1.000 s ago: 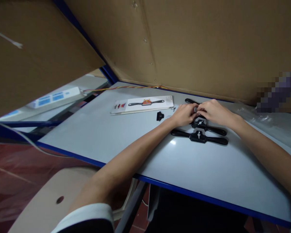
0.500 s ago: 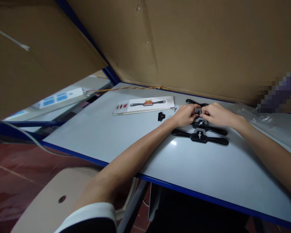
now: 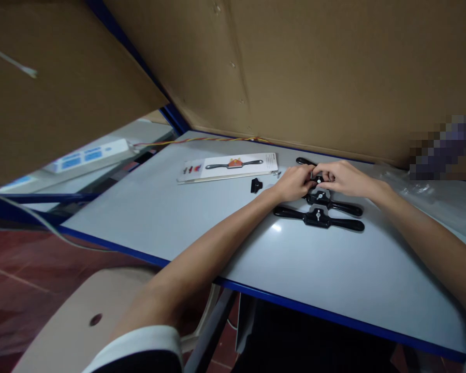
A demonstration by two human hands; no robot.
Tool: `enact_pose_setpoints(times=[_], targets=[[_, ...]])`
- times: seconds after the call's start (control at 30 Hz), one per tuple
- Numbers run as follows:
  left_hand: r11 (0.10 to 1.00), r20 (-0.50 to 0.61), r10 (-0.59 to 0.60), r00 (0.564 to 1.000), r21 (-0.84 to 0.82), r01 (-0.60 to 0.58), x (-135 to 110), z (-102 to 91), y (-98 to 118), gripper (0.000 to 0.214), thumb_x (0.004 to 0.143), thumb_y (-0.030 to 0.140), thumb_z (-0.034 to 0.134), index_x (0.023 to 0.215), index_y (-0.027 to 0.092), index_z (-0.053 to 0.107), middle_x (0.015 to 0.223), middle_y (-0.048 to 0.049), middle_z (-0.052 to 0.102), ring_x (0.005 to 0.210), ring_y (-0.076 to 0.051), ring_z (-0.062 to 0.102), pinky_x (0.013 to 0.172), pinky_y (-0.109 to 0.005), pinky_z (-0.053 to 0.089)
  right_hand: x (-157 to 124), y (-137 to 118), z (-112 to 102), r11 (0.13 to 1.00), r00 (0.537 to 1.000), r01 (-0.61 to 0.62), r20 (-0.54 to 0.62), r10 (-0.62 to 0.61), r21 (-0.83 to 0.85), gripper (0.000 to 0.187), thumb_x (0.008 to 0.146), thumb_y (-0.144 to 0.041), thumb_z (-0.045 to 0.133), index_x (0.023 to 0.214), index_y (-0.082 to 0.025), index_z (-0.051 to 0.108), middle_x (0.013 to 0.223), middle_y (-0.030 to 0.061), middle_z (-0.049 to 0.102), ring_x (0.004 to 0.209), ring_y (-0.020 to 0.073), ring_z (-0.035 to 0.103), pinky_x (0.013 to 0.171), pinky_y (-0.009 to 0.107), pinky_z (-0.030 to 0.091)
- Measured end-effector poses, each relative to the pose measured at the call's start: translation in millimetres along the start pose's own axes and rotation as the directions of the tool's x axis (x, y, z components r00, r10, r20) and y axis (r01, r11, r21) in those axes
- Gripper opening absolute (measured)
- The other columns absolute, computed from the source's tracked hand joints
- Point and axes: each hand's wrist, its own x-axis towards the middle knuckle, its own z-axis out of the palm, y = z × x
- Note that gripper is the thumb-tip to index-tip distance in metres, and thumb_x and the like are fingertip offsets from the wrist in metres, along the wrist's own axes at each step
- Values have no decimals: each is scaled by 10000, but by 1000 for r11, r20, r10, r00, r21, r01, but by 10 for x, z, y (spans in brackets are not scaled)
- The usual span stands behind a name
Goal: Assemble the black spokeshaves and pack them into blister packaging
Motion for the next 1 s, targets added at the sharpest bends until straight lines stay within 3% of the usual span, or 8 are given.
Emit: enact_pose_setpoints(times=[0.1,0.23,0.4,0.57,0.67,0.77,0.87,1.0], targets=[[1000,-16,5,1000,-21,-6,-1,-5,-12,349,912,171,582,1241,140,694,1053,-112,748,944,-260,685,891,-376,534,18,13,11,998,998,59,-37,-60,-31,90,873,-292,693,871,-215,740,791,15,653,708,167,557,691,298,387],[1000,-10,15,1000,-26,-16,-2,-16,-18,360,943,233,595,1277,136,688,1022,-104,743,935,-257,683,871,-363,532,45,-21,31,1000,992,-13,-125,12,-7,211,858,-363,741,726,-203,706,761,37,685,691,174,584,678,312,410],[999,15,28,999,-22,-28,1,-32,-15,338,926,170,577,1237,123,700,1001,-100,737,927,-248,674,870,-361,524,62,-19,50,946,977,-174,-75,201,273,107,837,-308,739,826,-202,744,643,7,709,605,180,655,638,317,486],[999,35,-7,999,-40,9,1,-60,8,451,938,187,602,1377,100,656,1040,-108,737,967,-256,688,922,-379,522,34,75,2,819,962,-252,38,272,516,226,755,-421,853,796,-215,770,685,57,767,652,233,733,644,375,601],[999,32,-12,999,-45,13,-5,-67,20,445,942,183,599,1375,98,658,1050,-113,736,984,-259,688,944,-390,522,15,35,-31,867,960,-264,31,277,422,202,755,-398,850,754,-223,752,669,48,760,638,231,721,646,374,578],[999,22,-8,1000,-43,9,-10,-59,17,423,944,174,588,1354,105,662,1044,-115,733,985,-262,682,947,-405,522,10,-60,-39,956,969,-233,-41,244,178,155,808,-313,769,700,-227,699,641,22,730,623,204,674,656,350,494],[999,10,3,1000,-43,-3,-9,-37,0,396,949,169,572,1330,109,663,1047,-115,729,982,-259,675,939,-401,521,13,-116,-18,979,978,-202,-62,201,-5,188,857,-305,690,692,-222,654,647,20,700,624,181,604,656,333,416],[999,0,30,1000,-26,-30,1,-11,-23,331,949,173,567,1255,116,679,1037,-107,724,956,-247,665,910,-376,514,36,-115,30,987,983,-158,-99,156,-16,53,830,-228,623,781,-215,639,661,-3,651,612,158,532,633,304,374]])
